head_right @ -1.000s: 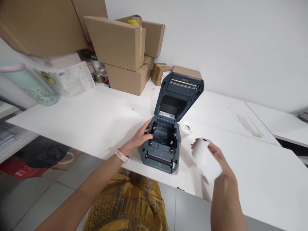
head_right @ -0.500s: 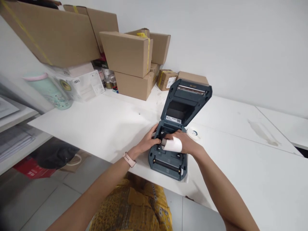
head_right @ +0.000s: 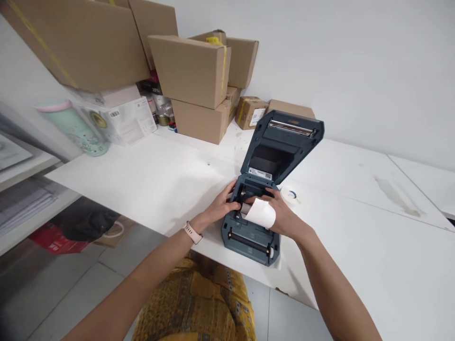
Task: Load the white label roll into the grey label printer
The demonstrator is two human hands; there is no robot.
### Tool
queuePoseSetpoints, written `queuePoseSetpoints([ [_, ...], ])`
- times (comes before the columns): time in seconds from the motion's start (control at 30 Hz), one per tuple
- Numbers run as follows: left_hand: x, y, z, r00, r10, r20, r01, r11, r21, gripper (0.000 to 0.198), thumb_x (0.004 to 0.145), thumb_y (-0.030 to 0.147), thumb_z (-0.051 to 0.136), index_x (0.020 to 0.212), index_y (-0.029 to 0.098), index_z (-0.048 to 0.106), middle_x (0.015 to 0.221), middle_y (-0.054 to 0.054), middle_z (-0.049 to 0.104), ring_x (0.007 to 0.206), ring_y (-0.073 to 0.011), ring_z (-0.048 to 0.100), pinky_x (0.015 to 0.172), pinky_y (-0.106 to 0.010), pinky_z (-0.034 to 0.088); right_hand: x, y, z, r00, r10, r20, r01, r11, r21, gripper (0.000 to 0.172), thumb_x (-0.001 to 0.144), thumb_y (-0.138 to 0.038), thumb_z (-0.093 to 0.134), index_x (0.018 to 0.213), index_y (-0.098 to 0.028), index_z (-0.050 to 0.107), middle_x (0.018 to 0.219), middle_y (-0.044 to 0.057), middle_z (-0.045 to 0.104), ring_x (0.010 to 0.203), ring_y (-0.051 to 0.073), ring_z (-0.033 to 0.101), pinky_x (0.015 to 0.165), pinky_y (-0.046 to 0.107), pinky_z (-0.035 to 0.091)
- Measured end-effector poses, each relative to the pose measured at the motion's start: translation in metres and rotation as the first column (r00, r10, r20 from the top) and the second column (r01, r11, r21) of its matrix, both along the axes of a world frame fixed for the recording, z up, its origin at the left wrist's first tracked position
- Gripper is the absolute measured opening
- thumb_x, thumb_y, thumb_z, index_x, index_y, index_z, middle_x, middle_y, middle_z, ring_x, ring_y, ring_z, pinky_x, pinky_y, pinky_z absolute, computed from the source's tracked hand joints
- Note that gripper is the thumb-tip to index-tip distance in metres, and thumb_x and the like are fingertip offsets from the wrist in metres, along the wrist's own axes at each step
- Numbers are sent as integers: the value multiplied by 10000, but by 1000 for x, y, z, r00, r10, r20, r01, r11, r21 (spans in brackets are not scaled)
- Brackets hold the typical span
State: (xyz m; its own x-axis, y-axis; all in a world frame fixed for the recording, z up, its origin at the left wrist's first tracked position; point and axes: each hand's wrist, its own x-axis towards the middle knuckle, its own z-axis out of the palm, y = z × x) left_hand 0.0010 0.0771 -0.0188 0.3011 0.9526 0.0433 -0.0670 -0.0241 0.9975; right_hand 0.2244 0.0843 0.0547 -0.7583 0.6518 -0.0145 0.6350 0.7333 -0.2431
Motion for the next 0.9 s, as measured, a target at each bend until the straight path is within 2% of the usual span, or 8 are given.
queuePoseSetpoints([
  [0.07, 0, 0, 1, 1000, 1, 6, -1, 1000, 7, 964, 756, 234, 681, 1620, 256, 255, 1643, -103, 375, 1446, -353, 440, 1175, -483, 393, -1, -1, 0, 1000, 3, 6, -3, 999, -43, 374, 989, -414, 487, 1300, -279, 644, 1229, 71, 746, 1024, 283, 715, 1215, 615, 232],
  [0.13, 1, -1, 3, 1000, 2, 11, -2, 1000, 14, 979, 746, 234, 695, 1619, 232, 253, 1634, -116, 387, 1453, -351, 431, 1189, -482, 378, -3, -2, 0, 999, -24, 24, 25, 999, -32, 366, 981, -443, 507, 1277, -287, 656, 1229, 68, 744, 1098, 302, 696, 1217, 654, 186],
  [0.33, 2, -1, 2, 1000, -5, 30, 5, 1000, -24, 1006, 745, 248, 731, 1622, 242, 237, 1620, -117, 409, 1466, -352, 414, 1215, -495, 340, -4, 2, 4, 992, -71, 103, 65, 996, 57, 355, 967, -461, 511, 1212, -297, 710, 1425, 92, 642, 1405, 368, 495, 1208, 712, 103],
  [0.4, 2, -1, 3, 999, -14, 30, 15, 999, -30, 997, 749, 248, 733, 1618, 254, 246, 1620, -113, 409, 1457, -347, 425, 1215, -490, 339, -5, 3, 9, 989, -64, 130, 63, 998, 9, 419, 950, -513, 530, 1265, -294, 698, 1477, 108, 604, 1452, 391, 439, 1203, 726, 91],
  [0.47, 1, -1, 5, 999, -26, 24, 26, 999, -20, 964, 759, 258, 731, 1607, 264, 271, 1620, -107, 409, 1454, -340, 428, 1217, -482, 334, -7, 3, 15, 987, -67, 149, 76, 996, -56, 540, 918, -639, 544, 1315, -300, 682, 1515, 115, 570, 1480, 412, 396, 1198, 742, 77],
  [0.6, 0, -1, 6, 999, -26, 19, 26, 1000, 0, 941, 770, 274, 726, 1599, 264, 282, 1640, -107, 376, 1474, -337, 400, 1227, -479, 316, -9, 2, 22, 986, -73, 149, 91, 989, -118, 751, 802, -830, 557, 1332, -313, 684, 1542, 120, 543, 1495, 439, 366, 1198, 754, 52],
  [0.77, 0, -1, 4, 1000, -20, 8, 20, 1000, 1, 979, 760, 262, 729, 1613, 250, 249, 1657, -120, 342, 1500, -340, 359, 1246, -489, 281, -5, 5, 21, 987, -55, 149, 74, 989, -126, 797, 748, -868, 574, 1334, -338, 685, 1534, 110, 552, 1496, 447, 366, 1208, 750, 34],
  [0.9, 0, 0, 5, 1000, -28, 6, 28, 1000, -8, 994, 755, 261, 733, 1618, 251, 240, 1648, -118, 361, 1496, -348, 362, 1243, -500, 285, -2, 8, 22, 982, -53, 184, 85, 981, -174, 852, 718, -871, 608, 1367, -321, 659, 1573, 100, 509, 1529, 435, 311, 1228, 725, 7],
])
